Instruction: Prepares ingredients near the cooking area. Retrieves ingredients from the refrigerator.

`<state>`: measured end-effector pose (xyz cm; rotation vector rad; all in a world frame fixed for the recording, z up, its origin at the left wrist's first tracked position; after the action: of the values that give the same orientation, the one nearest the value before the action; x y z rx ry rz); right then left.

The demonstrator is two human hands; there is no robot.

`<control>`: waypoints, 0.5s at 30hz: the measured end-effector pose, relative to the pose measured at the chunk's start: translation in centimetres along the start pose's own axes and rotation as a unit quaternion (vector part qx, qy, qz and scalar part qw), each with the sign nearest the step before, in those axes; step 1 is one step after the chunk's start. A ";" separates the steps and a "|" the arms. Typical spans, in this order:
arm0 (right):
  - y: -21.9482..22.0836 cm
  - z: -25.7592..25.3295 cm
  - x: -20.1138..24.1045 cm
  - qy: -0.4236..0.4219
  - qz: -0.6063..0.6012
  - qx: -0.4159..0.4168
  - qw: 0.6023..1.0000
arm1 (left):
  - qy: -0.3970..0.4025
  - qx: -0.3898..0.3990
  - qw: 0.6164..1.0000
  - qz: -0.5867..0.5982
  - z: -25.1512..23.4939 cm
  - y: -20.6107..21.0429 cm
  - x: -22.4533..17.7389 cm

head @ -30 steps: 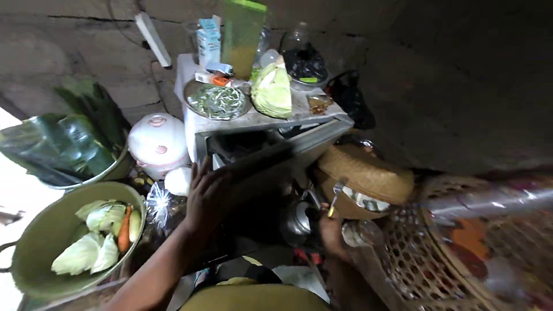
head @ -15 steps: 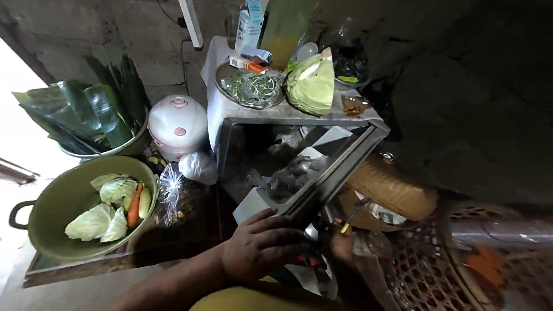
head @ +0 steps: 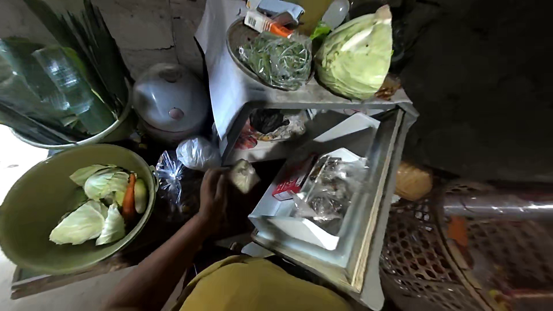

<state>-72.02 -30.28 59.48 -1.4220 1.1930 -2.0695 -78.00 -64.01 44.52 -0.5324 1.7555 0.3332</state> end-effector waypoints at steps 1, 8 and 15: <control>-0.3 1.6 2.4 0.003 0.030 0.004 1.000 | -0.063 0.051 0.995 -0.055 -0.7 0.4 2.2; -1.1 9.1 4.8 0.121 -0.097 0.086 0.984 | -0.246 0.252 0.892 -0.283 -1.7 8.2 9.8; -2.8 8.8 3.8 0.115 0.203 0.170 0.957 | -0.407 0.135 0.873 -0.233 -2.4 11.3 13.5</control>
<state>-65.35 -35.16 65.12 -0.7265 1.0380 -2.0501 -88.35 -57.90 31.38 -0.4930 0.7954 -0.0472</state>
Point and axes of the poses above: each hand's wrist, its own z-axis away from the middle knuckle, its own y-axis out of the palm, x = y × z, the point moved 1 cm from there along -z, towards the middle knuckle, and after that the axes turned 14 degrees about -x, right-handed, at the moved point
